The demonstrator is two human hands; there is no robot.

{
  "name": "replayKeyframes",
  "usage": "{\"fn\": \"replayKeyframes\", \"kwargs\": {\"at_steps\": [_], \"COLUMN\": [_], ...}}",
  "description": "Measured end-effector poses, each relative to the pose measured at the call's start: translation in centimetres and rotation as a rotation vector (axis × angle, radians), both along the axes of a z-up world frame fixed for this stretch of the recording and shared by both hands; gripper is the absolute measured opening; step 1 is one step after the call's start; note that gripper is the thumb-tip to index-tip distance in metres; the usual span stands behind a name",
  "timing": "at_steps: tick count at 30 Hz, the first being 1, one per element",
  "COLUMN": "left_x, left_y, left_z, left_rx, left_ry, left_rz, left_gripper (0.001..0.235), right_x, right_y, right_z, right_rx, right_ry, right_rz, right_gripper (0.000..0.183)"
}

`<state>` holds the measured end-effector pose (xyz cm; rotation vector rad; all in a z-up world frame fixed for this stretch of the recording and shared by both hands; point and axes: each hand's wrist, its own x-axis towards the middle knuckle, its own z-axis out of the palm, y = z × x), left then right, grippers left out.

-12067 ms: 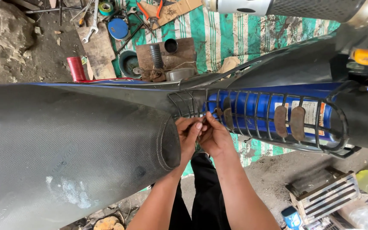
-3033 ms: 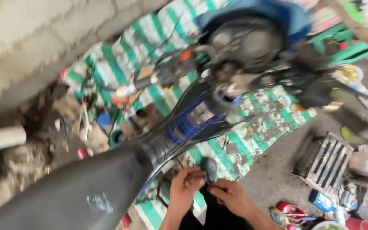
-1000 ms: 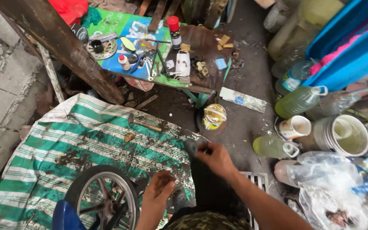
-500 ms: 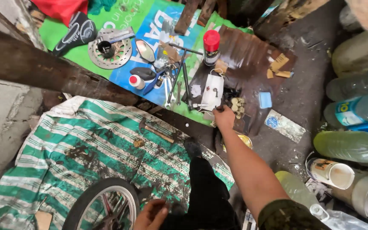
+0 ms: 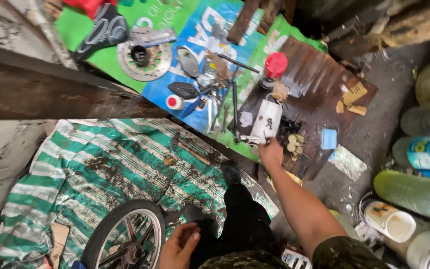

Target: The person uses a socket wrench to tighten a bolt on the side of a blue motorcycle. They then retrieve a T-handle wrench from a cluttered workbench and use it to tighten a bolt near the motorcycle's seat and handlebars.

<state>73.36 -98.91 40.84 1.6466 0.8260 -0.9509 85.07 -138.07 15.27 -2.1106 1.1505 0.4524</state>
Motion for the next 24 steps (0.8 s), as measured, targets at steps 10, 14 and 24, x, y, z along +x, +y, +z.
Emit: {"fn": "replayKeyframes", "kwargs": {"at_steps": [10, 14, 24], "left_x": [2.1, 0.2, -2.8], "left_y": [6.8, 10.2, 24.2], "left_z": [4.5, 3.9, -3.7], "left_rx": [0.175, 0.045, 0.154], "left_ry": [-0.072, -0.135, -0.387], "left_rz": [0.105, 0.305, 0.612], "left_gripper": [0.049, 0.061, 0.033], "right_x": [-0.1, 2.7, 10.0], "right_y": [24.1, 32.2, 48.6], "right_z": [13.5, 22.1, 20.6], "right_rx": [0.563, 0.697, 0.372], "right_ry": [-0.009, 0.023, 0.162], "right_rz": [1.253, 1.438, 1.662], "right_gripper": [0.037, 0.034, 0.033]}}
